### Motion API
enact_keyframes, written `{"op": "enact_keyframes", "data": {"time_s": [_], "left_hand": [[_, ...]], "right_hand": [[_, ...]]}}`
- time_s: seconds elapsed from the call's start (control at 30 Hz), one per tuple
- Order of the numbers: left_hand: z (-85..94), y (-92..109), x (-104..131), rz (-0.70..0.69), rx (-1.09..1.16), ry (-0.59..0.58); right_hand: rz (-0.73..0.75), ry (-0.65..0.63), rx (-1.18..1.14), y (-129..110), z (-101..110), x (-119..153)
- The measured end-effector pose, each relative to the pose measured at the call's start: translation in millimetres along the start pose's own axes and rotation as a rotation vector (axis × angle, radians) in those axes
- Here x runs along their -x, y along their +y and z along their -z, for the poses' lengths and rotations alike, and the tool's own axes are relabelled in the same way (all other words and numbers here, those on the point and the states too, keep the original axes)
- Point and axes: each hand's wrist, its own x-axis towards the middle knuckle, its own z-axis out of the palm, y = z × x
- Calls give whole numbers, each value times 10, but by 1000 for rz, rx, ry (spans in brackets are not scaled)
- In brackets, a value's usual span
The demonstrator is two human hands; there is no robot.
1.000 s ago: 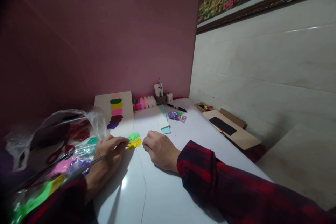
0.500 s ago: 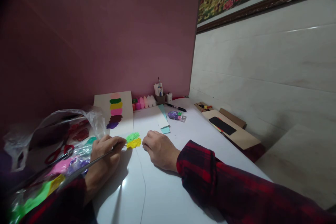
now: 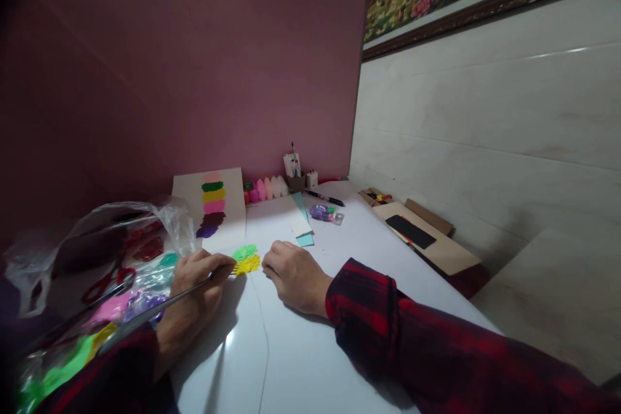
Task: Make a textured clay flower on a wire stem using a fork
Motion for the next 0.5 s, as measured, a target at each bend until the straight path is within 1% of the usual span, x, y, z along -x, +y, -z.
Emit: {"op": "enact_keyframes", "data": {"time_s": [0.23, 0.5], "left_hand": [[-8, -24, 7, 0, -1, -9], [-30, -21, -24, 41, -1, -26]], "right_hand": [[3, 0, -3, 1, 4, -10], [1, -3, 1, 5, 2, 1]]}}
